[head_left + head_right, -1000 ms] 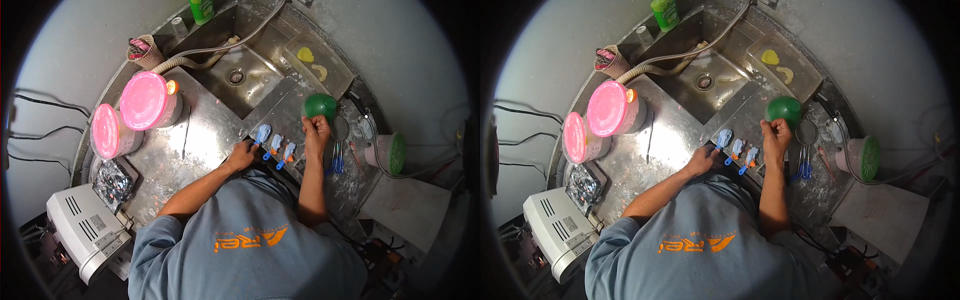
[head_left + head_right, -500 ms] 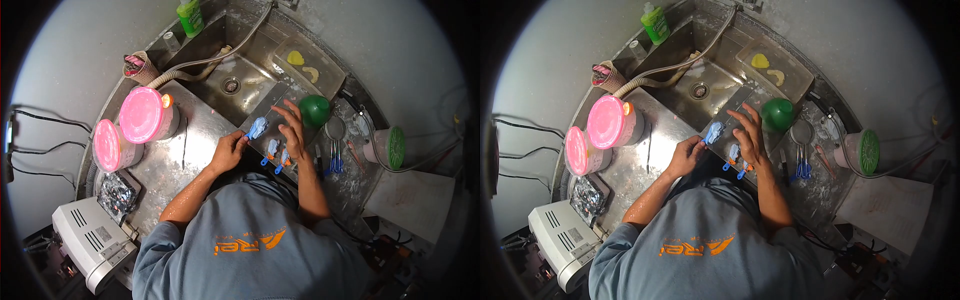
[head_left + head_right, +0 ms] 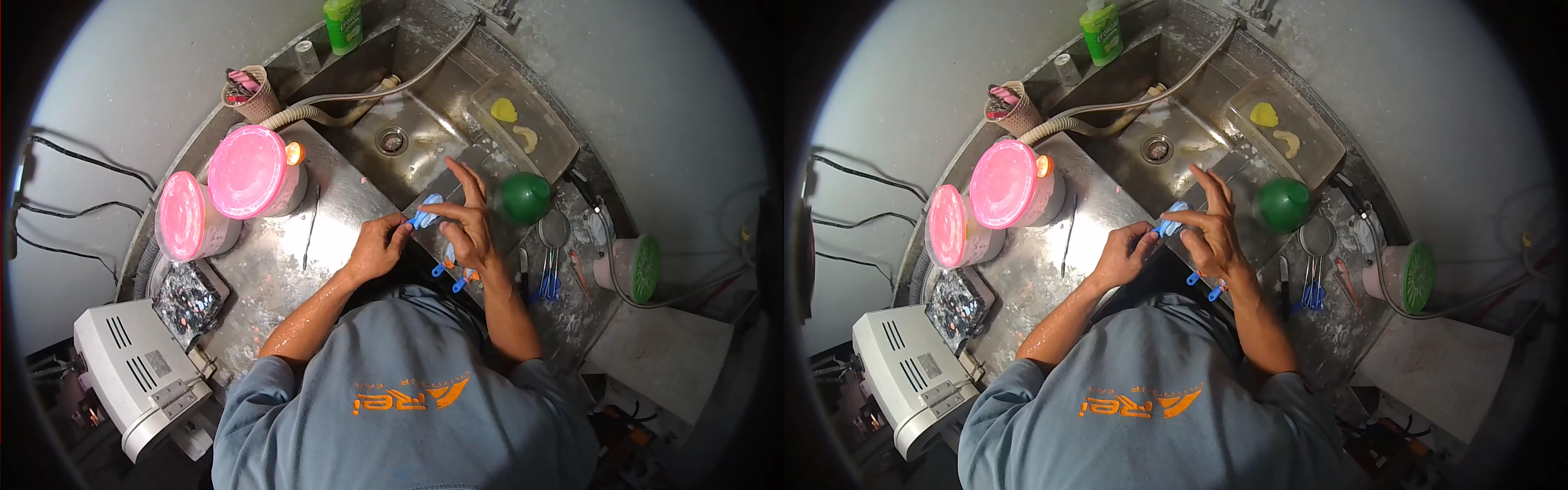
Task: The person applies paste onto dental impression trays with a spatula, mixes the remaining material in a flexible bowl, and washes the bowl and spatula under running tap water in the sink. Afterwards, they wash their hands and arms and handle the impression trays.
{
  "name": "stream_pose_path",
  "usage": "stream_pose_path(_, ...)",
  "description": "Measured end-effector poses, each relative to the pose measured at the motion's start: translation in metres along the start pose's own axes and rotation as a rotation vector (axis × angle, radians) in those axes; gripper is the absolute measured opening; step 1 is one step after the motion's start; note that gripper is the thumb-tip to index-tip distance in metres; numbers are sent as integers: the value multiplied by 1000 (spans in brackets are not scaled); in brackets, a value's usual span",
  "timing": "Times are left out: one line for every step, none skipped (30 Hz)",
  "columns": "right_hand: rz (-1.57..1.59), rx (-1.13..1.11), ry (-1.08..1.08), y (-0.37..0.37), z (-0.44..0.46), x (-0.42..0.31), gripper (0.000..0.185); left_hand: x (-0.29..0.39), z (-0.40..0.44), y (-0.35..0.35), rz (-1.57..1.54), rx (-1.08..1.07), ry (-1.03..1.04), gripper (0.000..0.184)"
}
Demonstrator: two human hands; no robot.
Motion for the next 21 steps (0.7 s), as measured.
stream_pose_path(119,-8,39,2,-1,-1,43,-4,-1,1,-47,-20,-47,22)
stream_pose_path(238,-16,78,3,-2,-3,43,-9,-1,4,-94,-41,-93,23)
stream_pose_path(370,16,132,1,-3,-3,44,-11,-1,5,-142,-62,-138,25)
stream_pose_path(409,73,167,-3,-3,2,45,-13,-2,7,-235,-84,-201,25)
stream_pose_path(449,130,201,-6,-4,10,46,-14,-3,8,-329,-106,-263,26)
stream_pose_path(488,188,236,-9,-5,16,48,-14,-4,10,-423,-129,-325,27)
stream_pose_path(481,192,256,-8,-7,19,51,-13,-5,11,-503,-155,-377,26)
stream_pose_path(474,197,275,-8,-8,22,55,-11,-7,12,-583,-183,-429,26)
stream_pose_path(468,204,294,-8,-9,24,60,-10,-7,13,-662,-211,-480,26)
stream_pose_path(460,211,314,-8,-10,26,65,-7,-7,12,-723,-223,-487,26)
stream_pose_path(447,209,293,-7,-10,23,66,-4,-6,12,-784,-236,-494,26)
stream_pose_path(434,208,274,-4,-10,20,67,0,-5,12,-845,-250,-501,26)
stream_pose_path(421,206,254,-1,-10,16,68,3,-4,11,-864,-267,-500,25)
stream_pose_path(413,208,239,2,-10,13,69,8,-3,9,-884,-283,-500,25)
stream_pose_path(406,208,223,4,-10,11,71,11,-3,8,-904,-298,-500,24)
stream_pose_path(399,208,208,6,-9,8,72,13,-3,7,-896,-296,-493,24)
stream_pose_path(350,206,153,5,-7,3,71,14,-3,6,-889,-293,-486,25)
stream_pose_path(301,199,110,5,-3,-3,71,16,-3,5,-881,-290,-480,25)
stream_pose_path(251,192,67,4,0,-10,72,18,-2,3,-856,-268,-475,25)
stream_pose_path(200,184,25,3,1,-15,73,20,-2,1,-832,-248,-471,26)
stream_pose_path(152,183,2,4,1,-17,71,23,-2,-1,-809,-227,-467,26)
Point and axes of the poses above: each hand's wrist, its own z-axis towards the middle knuckle, its own y-axis out of the palm, x = y × z, the point moved 8 cm from there along z, towards the middle knuckle, and after that the axes turned 14 degrees about x, right-handed, at the moved point
